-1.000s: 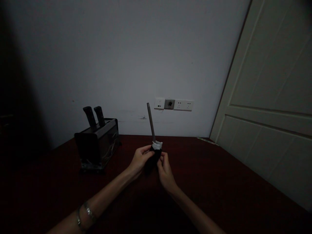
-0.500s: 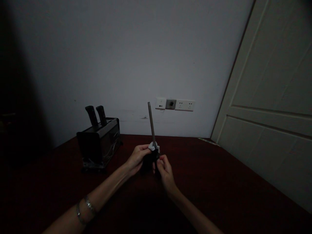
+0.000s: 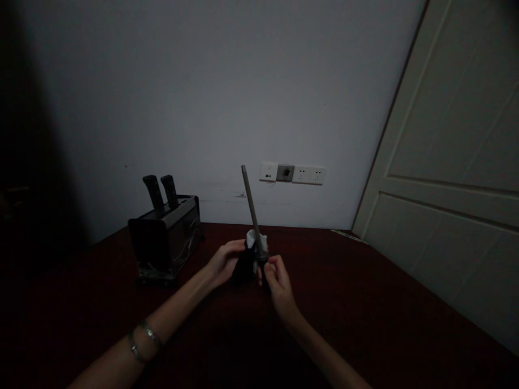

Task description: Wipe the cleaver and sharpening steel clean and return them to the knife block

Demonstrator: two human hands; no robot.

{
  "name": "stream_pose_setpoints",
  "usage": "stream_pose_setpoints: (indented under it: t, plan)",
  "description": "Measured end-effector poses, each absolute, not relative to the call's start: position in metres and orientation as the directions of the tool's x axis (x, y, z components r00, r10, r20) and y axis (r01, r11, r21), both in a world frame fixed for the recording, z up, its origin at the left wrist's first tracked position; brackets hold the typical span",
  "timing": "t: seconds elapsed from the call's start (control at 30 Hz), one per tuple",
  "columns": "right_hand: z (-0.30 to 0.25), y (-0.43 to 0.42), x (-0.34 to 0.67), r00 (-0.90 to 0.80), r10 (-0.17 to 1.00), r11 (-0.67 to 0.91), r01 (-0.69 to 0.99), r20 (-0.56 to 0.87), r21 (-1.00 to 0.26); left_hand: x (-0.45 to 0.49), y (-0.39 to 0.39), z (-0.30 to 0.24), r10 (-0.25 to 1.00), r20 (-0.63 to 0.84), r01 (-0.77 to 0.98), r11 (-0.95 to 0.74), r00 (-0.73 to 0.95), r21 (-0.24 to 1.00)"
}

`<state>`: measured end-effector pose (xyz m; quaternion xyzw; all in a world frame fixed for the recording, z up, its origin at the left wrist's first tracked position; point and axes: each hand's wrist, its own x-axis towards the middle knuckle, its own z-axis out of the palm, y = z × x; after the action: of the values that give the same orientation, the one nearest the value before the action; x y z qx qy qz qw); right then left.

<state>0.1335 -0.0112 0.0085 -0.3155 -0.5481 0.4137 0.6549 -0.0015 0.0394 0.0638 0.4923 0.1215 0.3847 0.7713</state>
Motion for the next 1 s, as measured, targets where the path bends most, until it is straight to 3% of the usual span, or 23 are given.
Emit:
stream_pose_setpoints:
  t: [0.13, 0.27, 0.6, 0.8, 1.0]
  plan:
    - [0.007, -0.012, 0.137, 0.109, 0.863, 0.499, -0.03, 0.494, -0.866, 0.008, 0.031, 0.062, 0.775, 0.187, -0.42, 0.109, 0.603, 0.901]
    - [0.008, -0.014, 0.135, 0.107, 0.861, 0.502, -0.011, 0.498, -0.865, 0.011, 0.028, 0.065, 0.814, 0.174, -0.416, 0.089, 0.554, 0.905]
    - [0.011, -0.016, 0.124, 0.034, 0.913, 0.39, -0.366, 0.407, -0.845, 0.006, 0.036, 0.062, 0.813, 0.13, -0.382, 0.119, 0.567, 0.916]
    - [0.017, -0.02, 0.123, -0.093, 0.939, 0.23, -0.551, 0.332, -0.802, 0.003, 0.044, 0.054, 0.812, 0.155, -0.404, 0.107, 0.563, 0.908]
    - [0.02, -0.021, 0.127, -0.158, 0.939, 0.154, -0.597, 0.304, -0.787, -0.003, 0.044, 0.064, 0.775, 0.208, -0.511, 0.167, 0.597, 0.843]
